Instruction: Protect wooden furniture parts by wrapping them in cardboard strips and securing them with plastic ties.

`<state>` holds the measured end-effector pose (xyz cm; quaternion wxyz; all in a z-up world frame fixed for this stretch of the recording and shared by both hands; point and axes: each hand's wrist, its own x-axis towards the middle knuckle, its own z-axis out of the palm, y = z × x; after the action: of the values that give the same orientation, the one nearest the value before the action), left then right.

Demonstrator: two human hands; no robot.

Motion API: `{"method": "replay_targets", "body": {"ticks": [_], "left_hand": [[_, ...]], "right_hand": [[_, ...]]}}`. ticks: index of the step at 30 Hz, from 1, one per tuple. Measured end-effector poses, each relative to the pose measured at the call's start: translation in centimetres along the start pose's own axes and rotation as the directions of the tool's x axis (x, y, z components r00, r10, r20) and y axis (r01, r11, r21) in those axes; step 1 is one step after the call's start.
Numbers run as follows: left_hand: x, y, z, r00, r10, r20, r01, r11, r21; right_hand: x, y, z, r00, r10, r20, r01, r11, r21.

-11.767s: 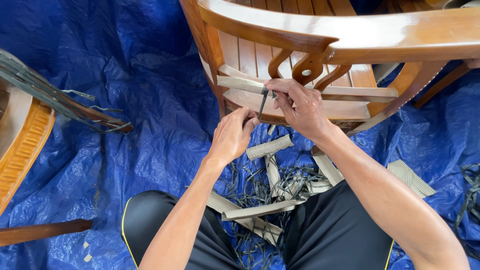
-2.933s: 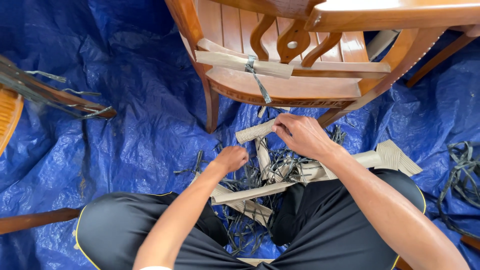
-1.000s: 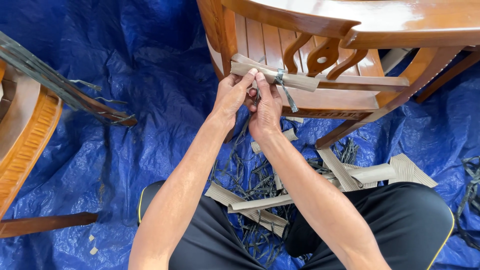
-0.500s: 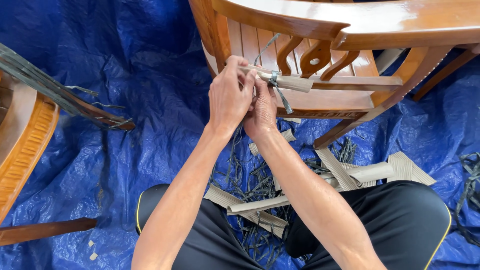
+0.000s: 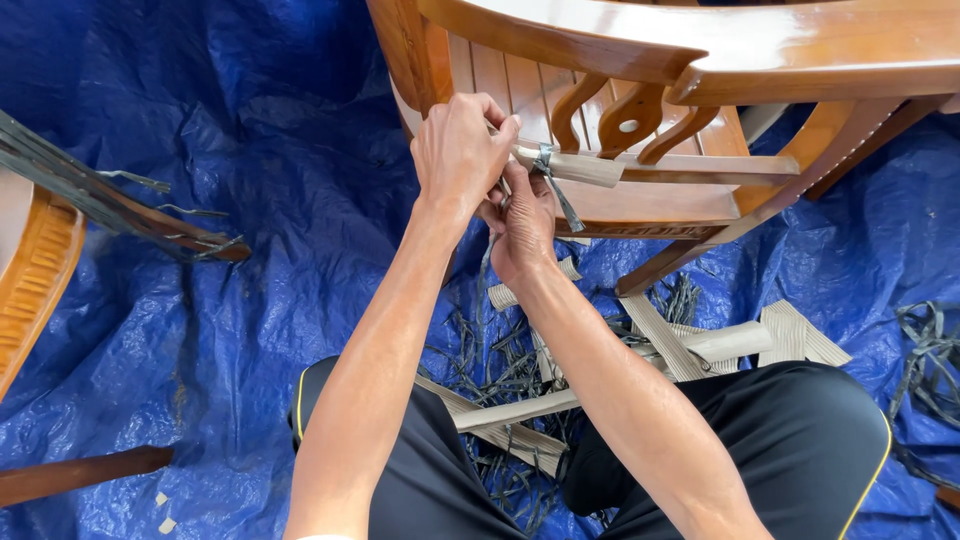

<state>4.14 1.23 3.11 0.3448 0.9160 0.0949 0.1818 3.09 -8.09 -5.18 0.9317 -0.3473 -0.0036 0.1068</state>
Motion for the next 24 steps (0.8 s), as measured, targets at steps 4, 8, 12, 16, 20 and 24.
{"method": "replay_targets", "body": {"ticks": [4, 8, 12, 16, 20, 24], "left_hand": [[-1.2, -1.0, 0.5, 0.988, 0.072, -0.138, -0.092, 0.985, -0.143], [-2.2, -1.1, 0.7, 0.96, 0.146, -0.237, -0.206, 0.945, -0.255], [-3.0, -1.5, 0.3, 0.947, 0.188, -0.261, -0.264, 0.918, -0.295], [-3.0, -2.8, 0.4, 0.964, 0.202, -0.172, -0.265, 0.771, -0.579], [-3.6, -4.1, 1.0, 0.916, 0.297, -0.268, -0.399, 0.723, -0.564], [-4.6, -3.0, 1.7, 0.86, 0.321, -0.396, -0.499, 0.69, -0.525]], "right_hand": [[-2.1, -0.5, 1.9, 0.971, -0.009, -0.238, -0.044, 0.976, -0.215], [-3.9, 1.5, 0.5, 0.986, -0.092, -0.141, 0.038, 0.936, -0.35], [-5.1, 0.5, 0.8, 0.988, -0.147, -0.055, 0.116, 0.921, -0.373], [-5.1, -3.2, 3.2, 0.972, -0.223, 0.069, 0.223, 0.802, -0.554], [-2.4, -5.6, 4.7, 0.906, -0.328, 0.269, 0.419, 0.595, -0.686], [-1.0, -7.3, 8.6, 0.977, -0.195, 0.085, 0.208, 0.794, -0.571]]}}
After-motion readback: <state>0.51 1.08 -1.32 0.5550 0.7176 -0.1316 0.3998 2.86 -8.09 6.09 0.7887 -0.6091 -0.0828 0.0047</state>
